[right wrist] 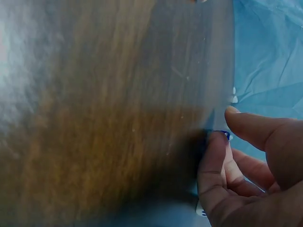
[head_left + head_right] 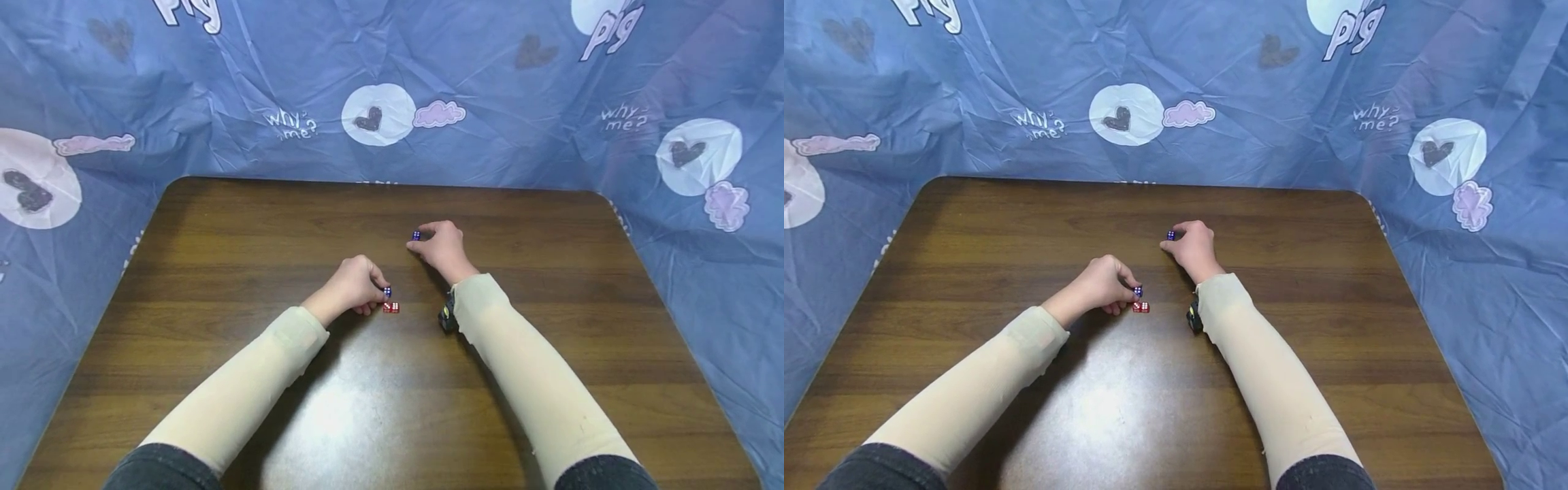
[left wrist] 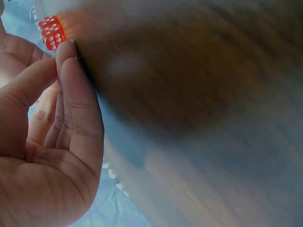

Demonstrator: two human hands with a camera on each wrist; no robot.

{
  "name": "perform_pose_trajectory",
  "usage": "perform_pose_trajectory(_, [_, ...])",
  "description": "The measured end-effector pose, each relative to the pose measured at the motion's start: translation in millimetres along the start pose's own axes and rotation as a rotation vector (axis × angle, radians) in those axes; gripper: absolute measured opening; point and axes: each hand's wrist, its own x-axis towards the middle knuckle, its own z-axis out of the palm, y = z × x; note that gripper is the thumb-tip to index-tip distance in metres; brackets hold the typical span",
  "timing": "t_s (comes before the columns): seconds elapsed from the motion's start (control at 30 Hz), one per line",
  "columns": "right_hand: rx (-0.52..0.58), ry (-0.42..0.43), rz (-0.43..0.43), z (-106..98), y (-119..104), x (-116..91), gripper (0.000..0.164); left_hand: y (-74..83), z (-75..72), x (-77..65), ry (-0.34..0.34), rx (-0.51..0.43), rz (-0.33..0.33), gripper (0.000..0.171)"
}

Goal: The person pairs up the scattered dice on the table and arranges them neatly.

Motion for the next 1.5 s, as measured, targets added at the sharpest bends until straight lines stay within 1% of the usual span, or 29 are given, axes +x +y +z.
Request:
perform_pose_trajectory(0.1, [0.012,0.003,0.023,2,0,2,0.037,0.4,1.1,-0.1,-0.002,0.001,0.003,0.011])
perform_pose_trajectory(0.23, [0.006,0.020,0.037,4,1,5,0.030,0.3,2.0,0.3,0.001,0.007,-0.004,0.010])
perform_pose_trajectory(0.53, [0.089,-0.009,0.112,4,-1,8,0.018,1.0,0.7,-0.4,-0.003,0.011,-0.001,0.008])
perform_pose_trajectory(0.67, [0.135,-0.015,0.130,3,-3,8,0.015,1.4,0.9,-1.5,0.003,0.006,-0.001,0.009])
perform_pose_trajectory(0.8, [0.143,-0.018,0.131,2,-3,7,0.014,1.5,1.0,-2.3,0.009,0.003,-0.001,0.010])
perform_pose_trajectory(1.0, [0.129,-0.045,0.102,0,0,1,0.015,3.0,0.4,-3.2,0.007,0.008,0.001,0.010])
perform_pose_trajectory(1.27, [0.095,-0.095,-0.001,-2,8,-11,0.015,3.5,-0.4,-3.4,0.002,0.002,0.000,0.009])
perform_pose_trajectory(1.5, [0.057,-0.166,-0.051,-2,11,-21,0.019,2.5,0.4,-1.6,0.004,-0.003,-0.007,0.010])
